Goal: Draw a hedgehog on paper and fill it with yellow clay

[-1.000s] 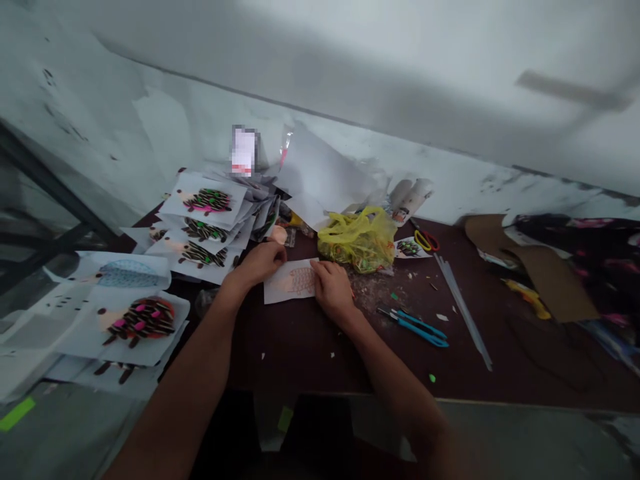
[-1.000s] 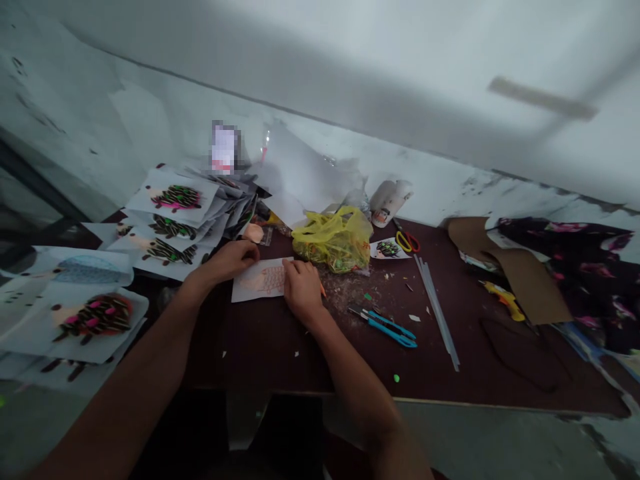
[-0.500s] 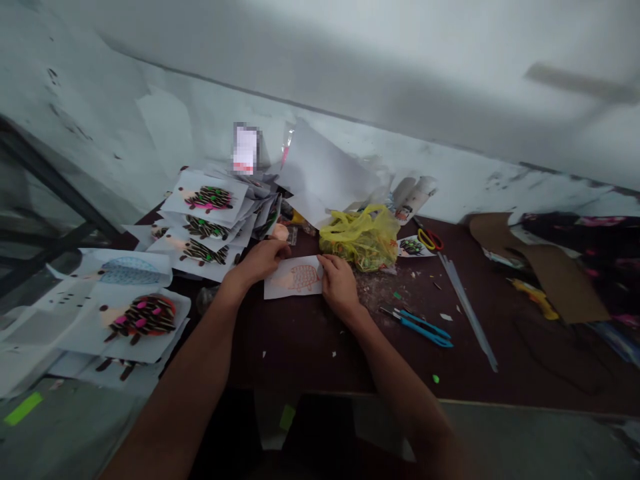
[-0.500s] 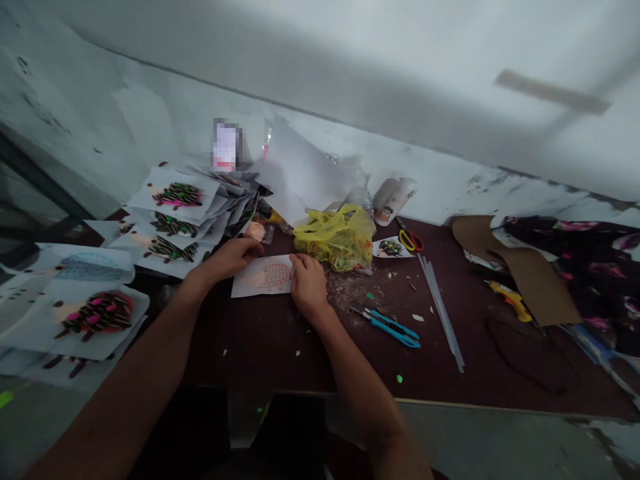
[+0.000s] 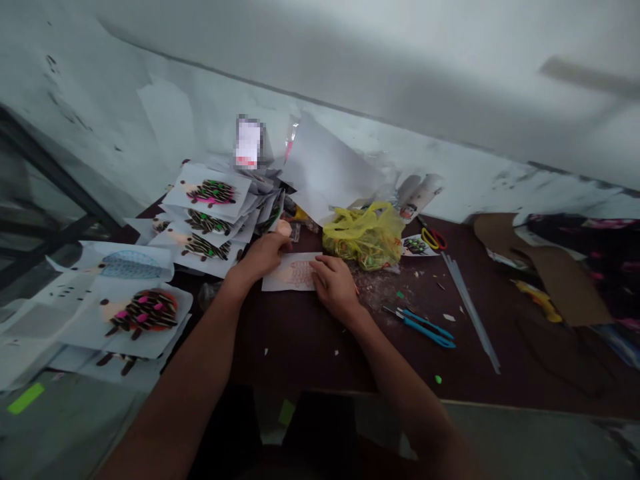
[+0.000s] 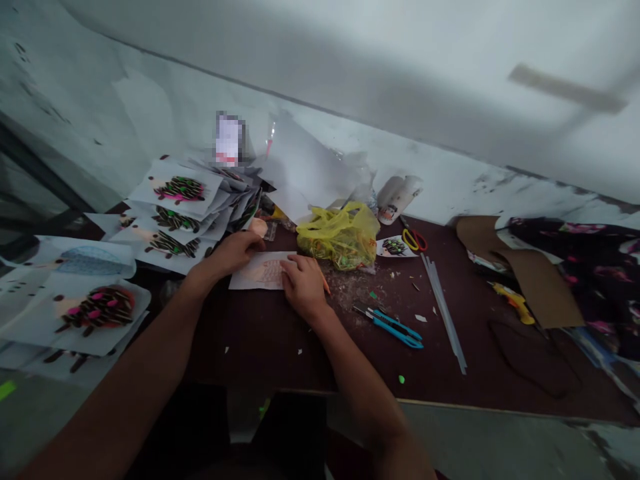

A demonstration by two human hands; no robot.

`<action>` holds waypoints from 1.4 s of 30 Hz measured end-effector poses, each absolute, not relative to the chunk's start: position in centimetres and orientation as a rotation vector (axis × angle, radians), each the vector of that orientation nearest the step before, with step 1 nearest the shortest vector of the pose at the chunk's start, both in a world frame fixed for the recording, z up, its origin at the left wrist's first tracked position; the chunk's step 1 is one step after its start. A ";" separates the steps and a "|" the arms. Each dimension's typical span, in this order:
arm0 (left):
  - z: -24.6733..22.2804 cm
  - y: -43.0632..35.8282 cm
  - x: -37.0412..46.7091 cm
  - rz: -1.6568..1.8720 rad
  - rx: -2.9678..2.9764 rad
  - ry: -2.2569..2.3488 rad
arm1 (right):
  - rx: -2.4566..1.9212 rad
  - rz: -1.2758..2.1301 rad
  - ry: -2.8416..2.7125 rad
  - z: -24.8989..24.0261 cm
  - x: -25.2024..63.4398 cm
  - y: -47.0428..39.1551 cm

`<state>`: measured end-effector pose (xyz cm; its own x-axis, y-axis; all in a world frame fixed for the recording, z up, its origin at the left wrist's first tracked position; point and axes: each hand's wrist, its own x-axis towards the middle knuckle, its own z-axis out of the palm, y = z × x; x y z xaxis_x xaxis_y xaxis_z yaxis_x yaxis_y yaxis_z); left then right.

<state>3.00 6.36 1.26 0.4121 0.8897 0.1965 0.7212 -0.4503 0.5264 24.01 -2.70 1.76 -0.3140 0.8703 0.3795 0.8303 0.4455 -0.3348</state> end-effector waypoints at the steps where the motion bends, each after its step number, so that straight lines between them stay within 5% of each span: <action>1: 1.2 6.3 3.0 0.646 2.308 1.381 | -1.397 0.106 -2.213 1.8 23.8 -2.9; 10: 2.6 6.3 2.9 0.877 2.146 1.311 | -1.464 0.137 -2.260 1.6 22.8 -3.7; 29: 4.0 6.3 0.6 0.282 2.066 0.966 | -1.447 0.058 -2.429 3.0 20.1 -4.7; 42: 3.1 5.7 0.7 0.262 2.266 0.962 | -1.421 0.060 -2.367 2.9 20.8 -4.7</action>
<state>0.73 5.68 3.13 0.7105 0.7005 -0.0670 0.5696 -0.5166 0.6392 20.85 -4.73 2.95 -0.4177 0.8588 0.2965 0.8428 0.4882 -0.2267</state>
